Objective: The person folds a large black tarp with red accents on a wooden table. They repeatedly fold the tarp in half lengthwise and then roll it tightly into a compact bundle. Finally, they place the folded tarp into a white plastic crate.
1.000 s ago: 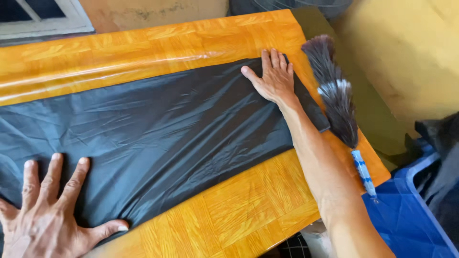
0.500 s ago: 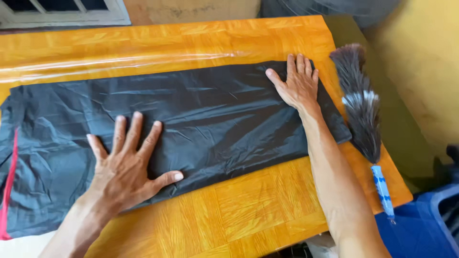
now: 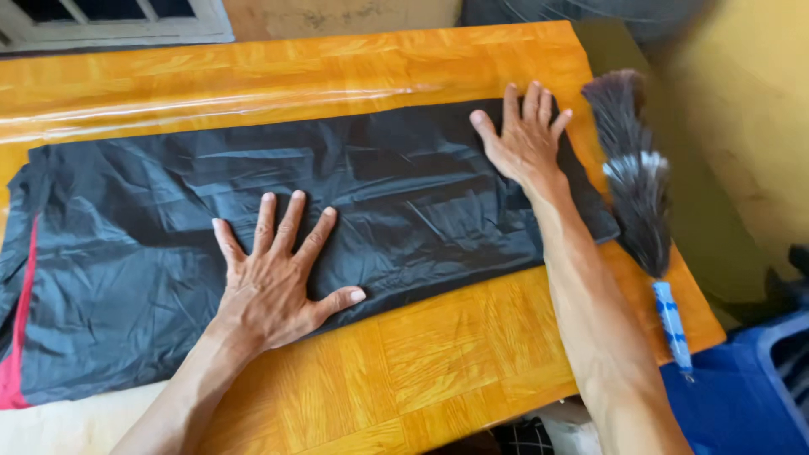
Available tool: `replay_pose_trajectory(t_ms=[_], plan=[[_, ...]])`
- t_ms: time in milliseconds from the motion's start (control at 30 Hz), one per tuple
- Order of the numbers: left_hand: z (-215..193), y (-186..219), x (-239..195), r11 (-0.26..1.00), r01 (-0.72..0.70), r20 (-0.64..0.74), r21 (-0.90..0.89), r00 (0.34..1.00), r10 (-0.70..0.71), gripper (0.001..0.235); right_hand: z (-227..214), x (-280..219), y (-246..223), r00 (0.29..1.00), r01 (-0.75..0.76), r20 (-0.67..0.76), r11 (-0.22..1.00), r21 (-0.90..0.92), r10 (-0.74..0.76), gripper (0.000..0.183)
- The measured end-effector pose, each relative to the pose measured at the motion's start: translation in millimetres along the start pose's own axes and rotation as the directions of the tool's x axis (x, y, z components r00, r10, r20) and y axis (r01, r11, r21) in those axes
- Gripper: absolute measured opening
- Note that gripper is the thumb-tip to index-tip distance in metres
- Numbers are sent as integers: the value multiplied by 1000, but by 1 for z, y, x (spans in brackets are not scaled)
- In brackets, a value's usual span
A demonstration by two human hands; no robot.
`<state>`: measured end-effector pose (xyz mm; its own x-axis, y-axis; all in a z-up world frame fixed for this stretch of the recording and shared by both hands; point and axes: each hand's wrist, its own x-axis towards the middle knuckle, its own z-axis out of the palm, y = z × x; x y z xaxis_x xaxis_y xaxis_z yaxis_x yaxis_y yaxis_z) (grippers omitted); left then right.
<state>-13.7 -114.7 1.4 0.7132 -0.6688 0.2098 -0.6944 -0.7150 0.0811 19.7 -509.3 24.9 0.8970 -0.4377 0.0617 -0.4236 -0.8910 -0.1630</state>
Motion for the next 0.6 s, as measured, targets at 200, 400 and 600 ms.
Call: replay_pose_trajectory(t_ms=[200, 400, 600], plan=[[3, 0, 2, 1000, 13, 43, 11, 999, -14, 105, -15, -95, -101, 869, 478, -100, 875, -81, -484, 92], [14, -10, 3, 1000, -3, 94, 23, 996, 0, 110, 33, -181, -115, 710, 697, -89, 715, -55, -698, 99], [8, -4, 2, 999, 33, 49, 2, 998, -33, 105, 12, -142, 16, 933, 360, 70, 926, -115, -354, 92]])
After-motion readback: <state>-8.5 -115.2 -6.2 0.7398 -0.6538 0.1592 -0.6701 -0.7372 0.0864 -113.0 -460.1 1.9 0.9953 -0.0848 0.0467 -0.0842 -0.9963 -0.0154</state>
